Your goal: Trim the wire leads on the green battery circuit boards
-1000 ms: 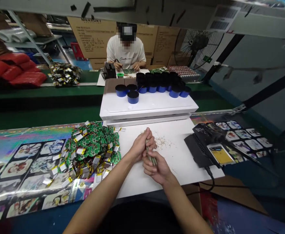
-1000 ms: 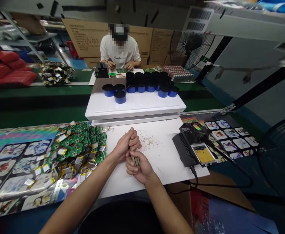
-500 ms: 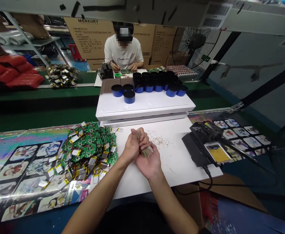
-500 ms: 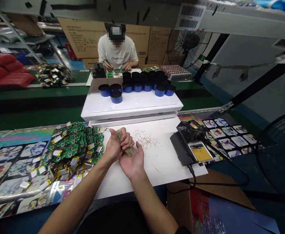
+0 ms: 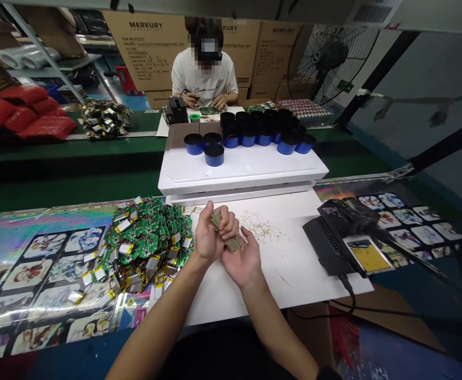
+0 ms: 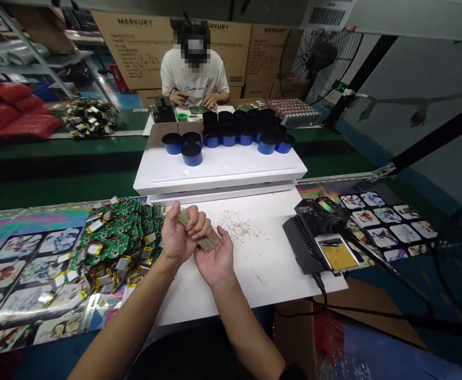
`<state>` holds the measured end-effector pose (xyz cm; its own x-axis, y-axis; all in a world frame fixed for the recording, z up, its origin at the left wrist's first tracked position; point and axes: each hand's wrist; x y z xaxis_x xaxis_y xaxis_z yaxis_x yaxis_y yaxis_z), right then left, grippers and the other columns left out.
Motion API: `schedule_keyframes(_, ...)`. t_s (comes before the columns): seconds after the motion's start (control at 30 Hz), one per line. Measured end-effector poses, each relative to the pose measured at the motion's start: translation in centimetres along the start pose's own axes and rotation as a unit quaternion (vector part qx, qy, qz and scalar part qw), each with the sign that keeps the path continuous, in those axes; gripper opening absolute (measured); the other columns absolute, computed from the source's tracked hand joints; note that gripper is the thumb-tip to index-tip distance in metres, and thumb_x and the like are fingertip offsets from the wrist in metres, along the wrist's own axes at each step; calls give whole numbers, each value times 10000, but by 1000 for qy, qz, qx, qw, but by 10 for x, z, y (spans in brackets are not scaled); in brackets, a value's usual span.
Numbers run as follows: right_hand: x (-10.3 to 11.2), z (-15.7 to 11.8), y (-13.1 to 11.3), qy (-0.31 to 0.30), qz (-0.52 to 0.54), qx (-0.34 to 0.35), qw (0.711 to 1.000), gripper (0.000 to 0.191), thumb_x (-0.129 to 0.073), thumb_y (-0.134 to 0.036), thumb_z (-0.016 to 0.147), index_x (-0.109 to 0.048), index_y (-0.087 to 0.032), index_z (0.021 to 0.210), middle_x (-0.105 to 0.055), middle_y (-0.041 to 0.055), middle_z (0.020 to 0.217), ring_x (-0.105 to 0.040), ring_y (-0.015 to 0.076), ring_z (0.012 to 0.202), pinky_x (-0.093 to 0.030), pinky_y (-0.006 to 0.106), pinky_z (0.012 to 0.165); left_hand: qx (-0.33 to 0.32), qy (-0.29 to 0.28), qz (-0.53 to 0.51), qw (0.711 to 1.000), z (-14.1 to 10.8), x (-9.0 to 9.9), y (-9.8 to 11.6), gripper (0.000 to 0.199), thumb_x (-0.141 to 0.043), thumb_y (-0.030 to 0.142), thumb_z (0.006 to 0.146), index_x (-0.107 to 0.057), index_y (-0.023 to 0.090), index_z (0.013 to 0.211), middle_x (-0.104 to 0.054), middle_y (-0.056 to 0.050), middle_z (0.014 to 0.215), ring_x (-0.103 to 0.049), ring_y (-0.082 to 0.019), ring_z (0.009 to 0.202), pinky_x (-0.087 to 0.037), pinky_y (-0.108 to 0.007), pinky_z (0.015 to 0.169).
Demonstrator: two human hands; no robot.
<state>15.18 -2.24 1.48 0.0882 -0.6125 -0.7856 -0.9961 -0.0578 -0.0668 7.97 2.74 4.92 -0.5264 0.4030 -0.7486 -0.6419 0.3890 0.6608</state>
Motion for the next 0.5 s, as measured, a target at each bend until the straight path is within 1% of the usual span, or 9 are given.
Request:
schedule_keyframes(0.1,1,0,0,-1,4,-4,1000,230,-471,-323,1004,-659,-199,955,-764,79,830,-760,186,843,-663,301,794,6,-3,0,1000,1,1,-2,610,-648,599,923,-407,190,541,-288,46,496,-267,-81,462,-280,-227,483)
schedule_keyframes(0.2,2,2,1,-7,2,-4,1000,208,-479,-324,996,-654,-218,960,-766,76,840,-764,192,855,-666,313,787,5,-3,8,1000,2,1,-3,561,-663,552,912,-444,185,550,-308,44,491,-279,-80,454,-269,-225,474)
schedule_keyframes(0.3,2,2,1,14,6,-11,1000,207,-474,-322,1017,-650,-226,970,-769,70,855,-768,185,833,-660,300,742,-6,10,13,1000,3,1,-1,458,-659,478,921,-502,177,614,-360,41,511,-297,-74,445,-275,-219,482)
schedule_keyframes(0.4,3,2,1,44,15,-15,999,197,-484,-302,1027,-655,-211,990,-776,73,860,-769,175,782,-647,288,703,-19,27,24,999,3,0,0,371,-673,432,915,-532,179,684,-410,37,542,-311,-74,458,-287,-215,496)
schedule_keyframes(0.5,4,4,1,41,11,-6,999,179,-495,-261,1020,-661,-208,978,-778,66,834,-772,172,782,-647,285,727,-37,28,33,998,2,-2,1,414,-676,463,921,-523,179,661,-407,28,543,-317,-84,482,-300,-218,506)
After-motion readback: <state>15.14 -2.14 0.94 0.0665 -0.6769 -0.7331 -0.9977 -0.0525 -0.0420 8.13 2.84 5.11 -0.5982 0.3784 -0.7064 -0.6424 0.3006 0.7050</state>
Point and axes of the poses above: each hand's wrist, its own z-axis towards the middle knuckle, its own x-axis out of the back of the hand, y = z × x
